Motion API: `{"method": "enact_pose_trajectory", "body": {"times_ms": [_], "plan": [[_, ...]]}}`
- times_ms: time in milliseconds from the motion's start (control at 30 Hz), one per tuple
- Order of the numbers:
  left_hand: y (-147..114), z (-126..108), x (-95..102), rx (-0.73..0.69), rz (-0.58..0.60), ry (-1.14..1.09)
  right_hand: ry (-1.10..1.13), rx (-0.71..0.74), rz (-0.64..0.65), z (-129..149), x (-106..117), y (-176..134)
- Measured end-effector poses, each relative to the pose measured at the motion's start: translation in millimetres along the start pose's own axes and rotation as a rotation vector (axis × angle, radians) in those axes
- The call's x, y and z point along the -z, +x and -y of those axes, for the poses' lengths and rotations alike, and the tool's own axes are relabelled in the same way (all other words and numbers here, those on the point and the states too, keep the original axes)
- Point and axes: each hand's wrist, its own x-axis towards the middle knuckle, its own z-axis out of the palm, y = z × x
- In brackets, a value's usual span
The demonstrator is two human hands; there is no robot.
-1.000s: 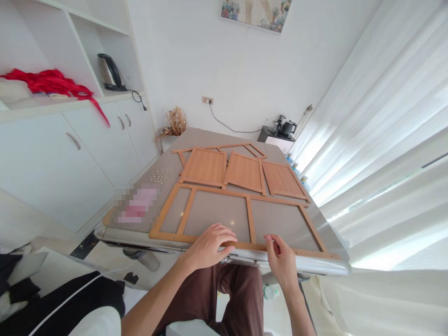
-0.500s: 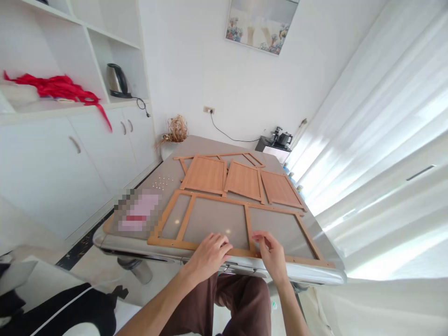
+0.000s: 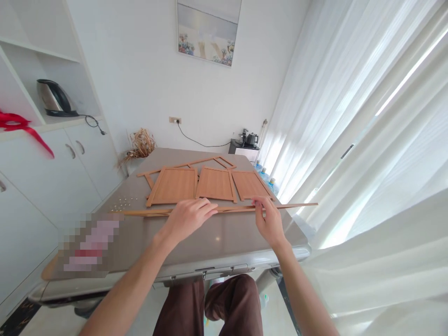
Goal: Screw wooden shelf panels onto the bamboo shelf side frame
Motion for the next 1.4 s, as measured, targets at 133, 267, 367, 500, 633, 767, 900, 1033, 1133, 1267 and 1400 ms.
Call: {"method": "enact_pose_trajectory", "body": {"times_ms": [133, 267, 367, 500, 633, 767, 900, 1033, 1133, 1267, 1400], "plan": [[30.3, 8.8, 10.8, 0.003, -0.005, 0.053, -0.021, 0.059, -0.042, -3.1, -4.3, 35.7], [44.9, 17.7, 15.0, 0.009, 0.056, 0.019, -0.124, 0.13, 0.052, -12.5, -9.9, 56.4], [59.4, 33.7, 15.0, 0.054, 0.137, -0.059, -0.181, 0.16, 0.134, -21.5, -18.1, 72.8], [80.9, 57.0, 8.4, 0.174, 0.294, 0.033, -0.199, 0.137, 0.118, -31.8, -34.0, 97.2], [85.8, 60.9, 1.0, 0.197, 0.304, 0.143, -0.212, 0.103, 0.104, -35.0, -42.6, 104.5], [77.9, 50.5, -0.1, 0.199, 0.284, 0.209, -0.213, 0.081, 0.123, -31.8, -37.3, 96.7], [76.1, 43.7, 3.2, 0.22, 0.279, 0.222, -0.219, 0.052, 0.167, -27.1, -29.0, 96.2], [77.5, 39.5, 10.8, 0.203, 0.336, 0.184, -0.237, 0.015, 0.242, -20.6, -22.0, 102.1], [73.6, 32.9, 19.4, 0.177, 0.378, 0.147, -0.24, 0.001, 0.315, -14.1, -14.2, 104.1], [71.0, 29.4, 30.1, 0.202, 0.466, 0.018, -0.22, -0.033, 0.409, -5.8, -6.5, 106.9], [98.2, 51.9, 24.9, 0.259, 0.614, -0.234, -0.156, -0.104, 0.493, -1.0, -9.3, 114.7]]}}
